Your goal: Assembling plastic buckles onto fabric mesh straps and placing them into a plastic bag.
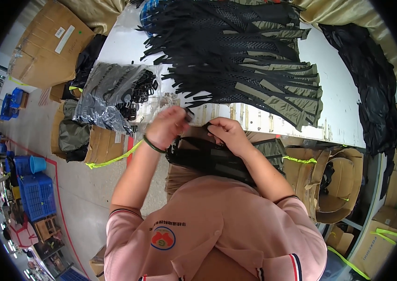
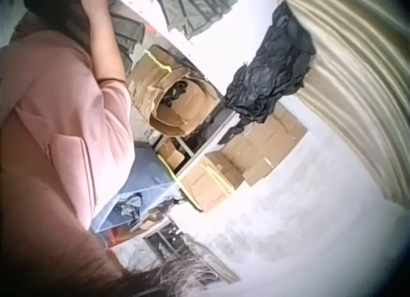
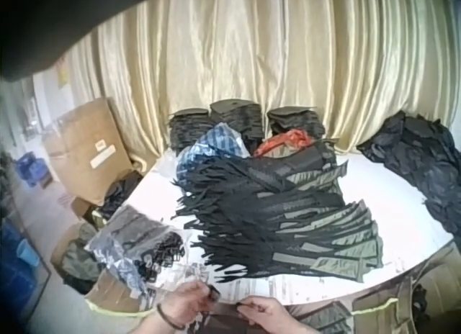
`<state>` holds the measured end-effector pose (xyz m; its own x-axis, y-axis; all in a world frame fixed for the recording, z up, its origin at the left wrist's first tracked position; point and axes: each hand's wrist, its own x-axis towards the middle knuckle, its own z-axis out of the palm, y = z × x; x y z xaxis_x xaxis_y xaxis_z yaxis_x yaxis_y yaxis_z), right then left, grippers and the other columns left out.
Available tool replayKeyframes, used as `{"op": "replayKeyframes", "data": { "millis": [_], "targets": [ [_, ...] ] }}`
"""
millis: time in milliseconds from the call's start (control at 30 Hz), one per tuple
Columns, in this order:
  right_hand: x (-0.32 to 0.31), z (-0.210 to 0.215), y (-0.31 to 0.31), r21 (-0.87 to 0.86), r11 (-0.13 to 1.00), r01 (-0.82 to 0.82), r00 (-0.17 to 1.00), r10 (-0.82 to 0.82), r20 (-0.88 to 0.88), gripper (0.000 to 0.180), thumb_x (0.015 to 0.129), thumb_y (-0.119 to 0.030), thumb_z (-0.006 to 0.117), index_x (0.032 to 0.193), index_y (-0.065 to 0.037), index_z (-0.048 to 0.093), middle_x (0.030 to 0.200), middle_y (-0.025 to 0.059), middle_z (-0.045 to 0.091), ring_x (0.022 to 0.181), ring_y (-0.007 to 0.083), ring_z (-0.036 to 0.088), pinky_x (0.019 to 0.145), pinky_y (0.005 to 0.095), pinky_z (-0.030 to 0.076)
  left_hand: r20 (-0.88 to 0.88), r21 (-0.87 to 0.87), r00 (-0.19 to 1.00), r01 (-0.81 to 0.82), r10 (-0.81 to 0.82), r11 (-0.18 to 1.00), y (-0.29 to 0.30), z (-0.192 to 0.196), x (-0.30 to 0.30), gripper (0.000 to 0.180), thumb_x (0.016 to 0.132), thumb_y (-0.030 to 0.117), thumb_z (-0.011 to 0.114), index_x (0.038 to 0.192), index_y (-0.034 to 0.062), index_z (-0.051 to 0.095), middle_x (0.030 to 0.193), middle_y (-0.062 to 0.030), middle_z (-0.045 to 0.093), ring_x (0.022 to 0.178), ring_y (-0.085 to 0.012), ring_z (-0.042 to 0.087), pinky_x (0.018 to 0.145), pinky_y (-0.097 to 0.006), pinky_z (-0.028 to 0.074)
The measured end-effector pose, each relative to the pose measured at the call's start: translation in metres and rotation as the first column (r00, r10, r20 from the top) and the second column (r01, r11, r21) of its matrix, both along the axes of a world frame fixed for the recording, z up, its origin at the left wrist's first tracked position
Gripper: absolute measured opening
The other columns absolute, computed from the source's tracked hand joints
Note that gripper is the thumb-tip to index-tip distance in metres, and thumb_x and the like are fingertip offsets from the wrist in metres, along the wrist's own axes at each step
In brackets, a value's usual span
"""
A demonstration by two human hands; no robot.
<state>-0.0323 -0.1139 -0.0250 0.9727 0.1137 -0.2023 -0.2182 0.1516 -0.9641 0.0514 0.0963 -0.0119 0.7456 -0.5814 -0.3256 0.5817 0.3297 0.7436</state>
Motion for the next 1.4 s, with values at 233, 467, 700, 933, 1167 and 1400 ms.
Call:
{"op": "replayKeyframes", "data": {
  "millis": [233, 467, 700, 933, 1167, 1400],
  "targets": [
    [-0.005, 0.002, 0.002, 0.133, 0.987, -0.096, 0.995, 0.093, 0.026, 0.012, 0.088, -0.009, 0.058, 0.094, 0.001, 0.063, 0.074, 0.0007, 0.060, 0.057, 0.0047, 0.048, 0.052, 0.0187, 0.039, -0.251, -0.213, 0.958, 0.085, -0.139, 0.973, -0.024, -0.021, -0.040, 0.019, 0.090, 0.027, 0.056, 0.094, 0.0079, 0.058, 0.080, -0.0028, 0.061, 0.070, -0.0137, 0.057, 0.065, -0.027, 0.045],
    [-0.008, 0.007, 0.007, -0.048, 0.994, -0.094, 0.993, 0.097, 0.065, 0.013, 0.087, -0.009, 0.059, 0.095, 0.001, 0.063, 0.070, -0.0010, 0.059, 0.057, 0.0043, 0.048, 0.052, 0.0183, 0.039, -0.269, -0.257, 0.957, 0.040, -0.111, 0.965, -0.023, -0.031, -0.045, 0.026, 0.090, 0.031, 0.055, 0.098, 0.0063, 0.059, 0.087, -0.0044, 0.061, 0.070, -0.0122, 0.053, 0.062, -0.025, 0.042],
    [-0.005, -0.001, 0.007, 0.081, 0.993, -0.091, 0.996, 0.090, 0.019, 0.016, 0.088, -0.012, 0.059, 0.098, 0.000, 0.063, 0.069, -0.0024, 0.057, 0.057, 0.0040, 0.047, 0.051, 0.0182, 0.038, -0.291, -0.319, 0.947, 0.037, -0.135, 0.947, -0.024, -0.028, -0.048, 0.025, 0.091, 0.030, 0.054, 0.098, 0.0064, 0.059, 0.087, -0.0036, 0.061, 0.069, -0.0108, 0.052, 0.061, -0.024, 0.040],
    [-0.006, 0.003, 0.008, 0.120, 0.989, -0.091, 0.996, 0.090, 0.013, 0.016, 0.089, -0.011, 0.058, 0.099, 0.001, 0.062, 0.073, -0.0014, 0.060, 0.059, 0.0041, 0.048, 0.053, 0.0185, 0.039, -0.303, -0.400, 0.943, 0.005, -0.138, 0.917, -0.027, -0.031, -0.050, 0.023, 0.094, 0.028, 0.050, 0.098, 0.0071, 0.058, 0.084, -0.0019, 0.059, 0.068, -0.0103, 0.050, 0.064, -0.026, 0.040],
    [-0.006, 0.000, 0.003, 0.020, 0.996, -0.091, 0.995, 0.090, 0.049, 0.017, 0.090, -0.012, 0.057, 0.099, 0.001, 0.061, 0.077, 0.0009, 0.064, 0.060, 0.0041, 0.050, 0.054, 0.0187, 0.041, -0.307, -0.367, 0.944, -0.001, -0.120, 0.930, -0.032, -0.018, -0.052, 0.026, 0.094, 0.032, 0.049, 0.097, 0.0078, 0.058, 0.081, -0.0011, 0.056, 0.064, -0.0101, 0.045, 0.063, -0.026, 0.038],
    [-0.008, 0.006, 0.007, 0.154, 0.982, -0.107, 0.993, 0.098, 0.063, 0.015, 0.091, -0.011, 0.055, 0.099, 0.000, 0.061, 0.080, 0.0036, 0.066, 0.065, 0.0051, 0.057, 0.053, 0.0174, 0.041, -0.265, -0.455, 0.948, 0.035, -0.173, 0.890, -0.034, -0.028, -0.054, 0.025, 0.093, 0.030, 0.050, 0.099, 0.0065, 0.056, 0.081, -0.0007, 0.056, 0.065, -0.0089, 0.047, 0.062, -0.025, 0.038]
  ]
}}
